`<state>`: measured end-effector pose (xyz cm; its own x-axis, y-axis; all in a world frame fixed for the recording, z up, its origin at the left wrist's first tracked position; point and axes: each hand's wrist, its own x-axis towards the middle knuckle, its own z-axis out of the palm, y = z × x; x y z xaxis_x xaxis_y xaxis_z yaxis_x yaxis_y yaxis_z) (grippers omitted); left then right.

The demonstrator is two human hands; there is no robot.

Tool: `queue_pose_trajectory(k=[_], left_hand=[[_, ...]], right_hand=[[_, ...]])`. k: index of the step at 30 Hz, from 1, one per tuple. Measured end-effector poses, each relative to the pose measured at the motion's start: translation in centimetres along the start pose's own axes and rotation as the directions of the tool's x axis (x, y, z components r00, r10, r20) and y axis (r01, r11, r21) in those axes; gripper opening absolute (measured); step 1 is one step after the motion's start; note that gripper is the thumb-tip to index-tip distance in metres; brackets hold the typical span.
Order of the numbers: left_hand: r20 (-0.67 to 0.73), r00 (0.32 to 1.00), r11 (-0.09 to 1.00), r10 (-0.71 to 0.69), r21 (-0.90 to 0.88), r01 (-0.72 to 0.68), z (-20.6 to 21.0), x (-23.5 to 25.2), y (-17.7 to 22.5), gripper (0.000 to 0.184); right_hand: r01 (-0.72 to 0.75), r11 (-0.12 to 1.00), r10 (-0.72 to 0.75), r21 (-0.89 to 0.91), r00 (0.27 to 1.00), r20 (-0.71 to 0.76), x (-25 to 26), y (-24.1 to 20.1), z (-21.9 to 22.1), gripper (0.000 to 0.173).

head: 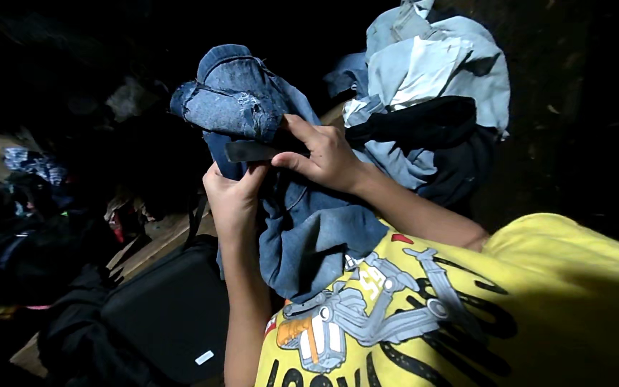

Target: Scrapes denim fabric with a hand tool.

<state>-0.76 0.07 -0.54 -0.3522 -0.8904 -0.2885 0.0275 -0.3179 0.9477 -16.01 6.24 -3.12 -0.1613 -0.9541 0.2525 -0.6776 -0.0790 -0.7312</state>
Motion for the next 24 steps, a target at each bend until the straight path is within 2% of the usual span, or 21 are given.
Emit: queue_pose_trajectory(k=[2,5,9,11,13,15,16,18,20,22,24], left_hand=[[-0.016,1.000,1.000,-0.012,0.009,0.012,0.0,-0.1,0.1,0.026],[-0.038,0.998,0.998,-0.058,0.018,0.058,-0.1,-0.2,0.3,0.019],[-0.002,0.999,0.997,-0.054,0.063,0.054,-0.2,-0.3,0.0,0.017],[0.008,1.000,0.997,-0.029,0.069,0.029,0.0,-0.3,0.0,0.020],[-0.002,0.999,0.997,-0.032,0.065,0.032,0.1,-0.2,0.0,0.017],[-0.008,0.999,0.997,-0.051,0.063,0.052,-0.1,-0.2,0.1,0.013],[-0.007,0.998,0.997,-0.056,0.060,0.056,-0.3,-0.3,0.0,0.013],[0.001,0.998,0.996,-0.063,0.062,0.063,-0.5,-0.3,-0.1,0.012],[0.004,0.998,0.997,-0.064,0.052,0.064,-0.4,-0.1,0.0,0.011],[-0.020,0.997,0.997,-0.072,0.021,0.073,-0.2,0.0,0.2,0.012],[-0.048,0.995,0.996,-0.085,0.004,0.085,0.1,0.0,0.4,0.013]], right_hand=[[0.005,1.000,-0.005,-0.001,1.000,-0.004,0.2,-0.1,0.2,0.061],[0.008,1.000,-0.008,0.011,1.000,-0.029,-0.9,0.8,0.2,0.060],[0.011,1.000,-0.010,0.018,0.999,-0.053,-0.9,0.7,0.4,0.047],[0.007,0.998,-0.002,0.058,0.996,-0.094,-0.5,0.2,1.1,0.042],[-0.048,0.982,0.067,0.184,0.993,-0.097,-0.3,-0.1,1.4,0.038],[-0.199,0.893,0.200,0.404,0.979,0.041,0.1,-0.6,0.5,0.030],[-0.302,0.802,0.257,0.515,0.953,0.159,0.6,-0.8,-0.2,0.027],[-0.485,0.570,0.274,0.663,0.873,0.404,1.7,-0.6,-1.5,0.027],[-0.591,0.406,0.233,0.697,0.805,0.546,2.5,-0.1,-2.4,0.030],[-0.633,0.336,0.193,0.698,0.771,0.607,2.8,0.1,-2.7,0.031],[-0.595,0.350,0.159,0.723,0.799,0.581,2.7,0.2,-2.8,0.029]])
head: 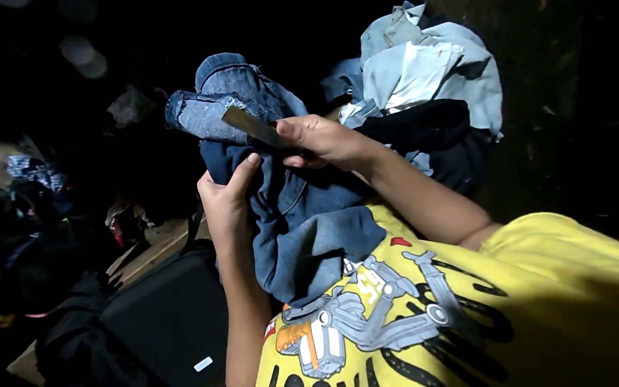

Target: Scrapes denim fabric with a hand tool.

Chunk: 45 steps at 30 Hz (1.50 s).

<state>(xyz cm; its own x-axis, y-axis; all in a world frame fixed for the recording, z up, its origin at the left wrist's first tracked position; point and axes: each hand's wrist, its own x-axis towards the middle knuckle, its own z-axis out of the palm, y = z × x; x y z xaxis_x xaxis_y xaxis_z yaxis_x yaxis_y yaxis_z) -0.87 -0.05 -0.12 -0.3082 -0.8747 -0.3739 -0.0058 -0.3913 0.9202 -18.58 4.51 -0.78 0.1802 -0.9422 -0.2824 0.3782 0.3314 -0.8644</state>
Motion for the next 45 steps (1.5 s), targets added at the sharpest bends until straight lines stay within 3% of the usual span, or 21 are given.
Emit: queue_pose_trajectory(k=[3,5,8,17,23,27,29,31,32,34,37,41,45], left_hand=[[-0.004,1.000,1.000,-0.002,-0.002,0.002,0.2,-0.3,0.1,0.013],[0.006,1.000,1.000,0.014,-0.003,-0.014,0.2,-0.3,0.0,0.014],[0.005,1.000,1.000,0.025,0.012,-0.025,0.2,-0.3,0.0,0.015],[0.050,0.998,0.999,0.044,-0.012,-0.043,0.1,-0.3,-0.2,0.021],[0.080,0.997,1.000,-0.005,-0.014,0.007,-0.5,-0.5,0.0,0.015],[0.053,0.998,0.999,0.029,-0.037,-0.027,0.3,-0.4,-0.3,0.022],[0.057,0.998,0.999,0.010,-0.040,-0.008,0.1,-0.3,-0.2,0.017],[0.074,0.997,0.999,-0.010,-0.038,0.012,-0.2,-0.2,-0.2,0.015],[0.086,0.996,0.999,-0.013,-0.043,0.017,-0.4,-0.2,-0.1,0.015],[0.101,0.995,0.999,-0.021,-0.048,0.026,-0.7,-0.3,-0.1,0.016],[0.115,0.993,0.998,-0.036,-0.044,0.041,-1.0,-0.4,-0.1,0.014],[0.051,0.998,0.997,-0.022,-0.069,0.026,-0.5,-0.5,-0.2,0.015],[0.050,0.999,0.999,0.004,-0.039,-0.002,-0.2,-0.4,-0.2,0.010]], right_hand=[[0.172,0.944,-0.199,-0.283,0.978,-0.068,-0.7,0.4,0.4,0.028],[0.172,0.800,-0.278,-0.575,0.955,-0.100,-1.6,0.7,0.4,0.042],[0.153,0.609,-0.390,-0.779,0.912,-0.126,-2.3,2.1,0.6,0.053],[0.157,0.383,-0.608,-0.911,0.785,-0.120,-1.2,3.6,1.9,0.053],[0.136,0.328,-0.665,-0.935,0.736,-0.126,-1.8,5.1,1.4,0.051],[0.212,0.391,-0.709,-0.896,0.690,-0.146,-0.3,5.0,2.5,0.037],[0.258,0.578,-0.639,-0.774,0.734,-0.232,-0.2,4.5,2.8,0.030],[0.221,0.857,-0.389,-0.465,0.869,-0.306,-0.7,2.7,2.8,0.023],[0.155,0.954,-0.226,-0.255,0.934,-0.276,-0.8,1.8,2.4,0.024],[-0.029,0.998,0.037,0.063,0.990,-0.137,-0.7,0.6,1.2,0.031],[-0.184,0.954,0.195,0.235,0.980,-0.024,-0.2,0.1,0.0,0.037],[-0.119,0.981,0.123,0.156,0.992,-0.019,-0.6,0.2,0.1,0.034],[0.112,0.956,-0.155,-0.271,0.977,-0.143,-2.0,0.9,0.8,0.025]])
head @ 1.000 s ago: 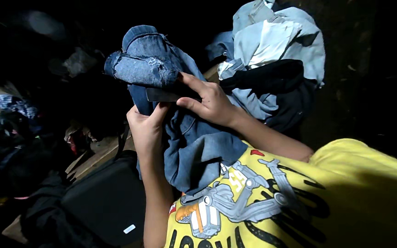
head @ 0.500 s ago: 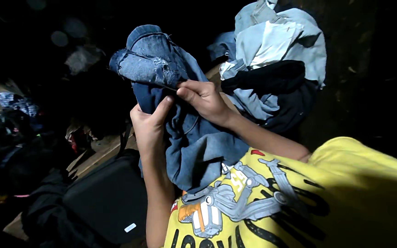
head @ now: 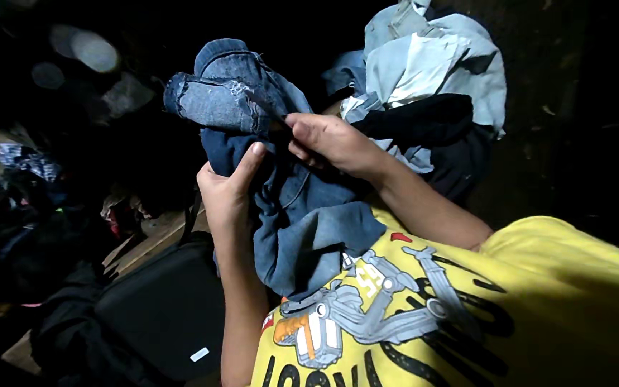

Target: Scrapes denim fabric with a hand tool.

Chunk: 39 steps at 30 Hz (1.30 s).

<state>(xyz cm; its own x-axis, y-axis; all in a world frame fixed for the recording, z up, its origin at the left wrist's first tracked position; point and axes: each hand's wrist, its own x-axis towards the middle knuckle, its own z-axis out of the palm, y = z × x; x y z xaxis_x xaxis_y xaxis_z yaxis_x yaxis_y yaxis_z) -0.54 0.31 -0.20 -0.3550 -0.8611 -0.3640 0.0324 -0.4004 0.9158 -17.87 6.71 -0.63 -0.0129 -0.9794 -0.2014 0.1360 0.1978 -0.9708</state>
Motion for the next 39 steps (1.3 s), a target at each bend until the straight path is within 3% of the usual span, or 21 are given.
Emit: queue_pose_trajectory(k=[3,7,16,21,24,26,28,30,31,33,35,39], left_hand=[[0.012,1.000,0.999,0.020,0.027,-0.021,0.3,0.2,0.1,0.013],[0.006,0.999,0.998,0.035,0.043,-0.035,0.5,0.2,0.1,0.016],[0.013,0.999,0.998,0.050,0.048,-0.050,0.2,0.1,-0.1,0.016],[-0.012,0.998,0.998,0.054,0.018,-0.053,0.6,0.0,-0.3,0.015],[-0.011,0.997,0.995,0.073,0.066,-0.072,0.8,0.0,-0.5,0.017],[0.005,0.999,0.997,0.050,0.052,-0.050,0.5,0.1,-0.2,0.014],[0.026,1.000,0.999,0.017,0.033,-0.017,0.1,0.2,0.0,0.011],[0.059,0.998,1.000,-0.008,0.016,0.007,-0.3,0.2,0.2,0.012],[0.067,0.998,1.000,-0.016,0.008,0.015,-0.5,0.2,0.3,0.012],[0.054,0.998,1.000,-0.021,0.006,0.021,-0.6,0.3,0.4,0.011],[0.033,0.999,1.000,-0.025,0.014,0.025,-0.8,0.2,0.5,0.010],[0.041,0.998,0.999,-0.037,0.004,0.037,-1.1,0.0,0.6,0.008]], right_hand=[[0.108,0.919,-0.157,-0.379,0.983,-0.100,-1.2,0.4,0.3,0.043],[0.183,0.785,-0.307,-0.592,0.945,-0.114,-1.4,1.7,1.0,0.053],[0.146,0.708,-0.404,-0.691,0.886,-0.227,-0.8,3.0,2.6,0.056],[0.142,0.693,-0.451,-0.706,0.850,-0.271,-0.9,3.7,3.1,0.041],[0.183,0.738,-0.466,-0.650,0.834,-0.294,0.0,3.6,3.6,0.033],[0.197,0.853,-0.373,-0.483,0.877,-0.303,0.2,3.0,3.5,0.030],[0.107,0.986,-0.136,-0.126,0.957,-0.255,0.2,1.5,2.8,0.024],[-0.100,0.965,0.109,0.240,0.994,-0.024,0.5,0.6,1.1,0.024],[-0.185,0.920,0.161,0.345,0.982,0.096,0.7,0.5,0.3,0.027],[-0.254,0.878,0.196,0.405,0.964,0.180,1.0,0.4,-0.7,0.030],[-0.216,0.892,0.163,0.398,0.973,0.164,0.7,0.4,-1.2,0.029],[-0.111,0.945,0.130,0.307,0.991,-0.043,0.3,-0.1,-1.6,0.028]])
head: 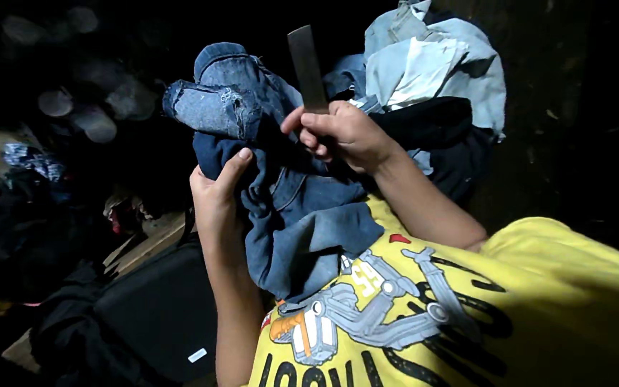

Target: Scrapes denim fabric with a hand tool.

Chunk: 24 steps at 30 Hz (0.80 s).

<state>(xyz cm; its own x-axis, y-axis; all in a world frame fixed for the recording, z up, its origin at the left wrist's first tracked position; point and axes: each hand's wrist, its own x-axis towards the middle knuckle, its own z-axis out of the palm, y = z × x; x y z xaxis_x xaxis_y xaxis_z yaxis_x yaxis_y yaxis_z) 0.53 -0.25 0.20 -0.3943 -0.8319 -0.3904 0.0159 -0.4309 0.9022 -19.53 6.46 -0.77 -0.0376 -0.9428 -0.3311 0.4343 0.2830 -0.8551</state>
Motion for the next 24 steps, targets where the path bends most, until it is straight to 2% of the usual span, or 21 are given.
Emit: queue_pose_trajectory(k=[3,5,7,10,13,14,16,17,19,22,24], left_hand=[[-0.008,0.999,0.994,0.047,0.101,-0.046,-0.1,-0.4,0.7,0.011],[0.017,0.995,0.981,0.095,0.170,-0.096,-0.3,-0.5,1.2,0.011],[0.042,0.994,0.982,0.104,0.151,-0.110,-0.5,-0.3,1.6,0.013],[0.045,0.996,0.997,0.075,0.018,-0.075,-0.6,0.1,1.9,0.016],[0.174,0.983,0.993,0.062,-0.114,-0.042,-1.1,0.5,2.1,0.020],[0.244,0.968,0.990,0.059,-0.138,-0.025,-1.2,0.7,2.2,0.021],[0.393,0.918,0.992,0.050,-0.124,-0.001,-1.4,1.3,2.8,0.018],[0.443,0.896,0.997,0.035,-0.075,-0.002,-1.5,1.6,3.2,0.014],[0.468,0.884,0.994,0.008,0.094,-0.058,-2.5,1.8,3.5,0.008],[0.406,0.913,0.882,-0.042,0.444,-0.157,-5.0,-0.6,2.3,0.062],[0.353,0.935,0.861,-0.021,0.482,-0.163,-5.8,-3.6,0.4,0.073]], right_hand=[[0.188,0.942,-0.198,-0.278,0.980,-0.009,0.4,-0.2,-0.4,0.029],[0.336,0.802,-0.379,-0.493,0.925,0.013,1.3,-0.2,-0.5,0.024],[0.349,0.723,-0.443,-0.597,0.897,-0.012,2.6,-0.1,-0.3,0.021],[0.244,0.822,-0.309,-0.514,0.950,-0.043,3.9,0.0,0.5,0.036],[0.194,0.922,-0.207,-0.335,0.978,-0.006,3.8,-0.2,1.0,0.047],[0.162,0.953,-0.162,-0.255,0.987,0.021,3.3,-0.5,1.2,0.045],[0.017,0.996,-0.012,-0.091,0.999,0.048,2.6,-1.3,1.5,0.022],[-0.023,1.000,0.023,0.001,0.996,0.084,2.3,-1.4,1.5,0.020],[0.030,0.990,-0.047,0.138,0.992,0.117,2.1,-1.4,1.0,0.022],[0.151,0.966,-0.159,0.210,0.987,0.023,2.2,-1.5,0.1,0.016],[0.160,0.974,-0.147,0.163,0.985,-0.085,2.2,-2.0,-0.3,0.016]])
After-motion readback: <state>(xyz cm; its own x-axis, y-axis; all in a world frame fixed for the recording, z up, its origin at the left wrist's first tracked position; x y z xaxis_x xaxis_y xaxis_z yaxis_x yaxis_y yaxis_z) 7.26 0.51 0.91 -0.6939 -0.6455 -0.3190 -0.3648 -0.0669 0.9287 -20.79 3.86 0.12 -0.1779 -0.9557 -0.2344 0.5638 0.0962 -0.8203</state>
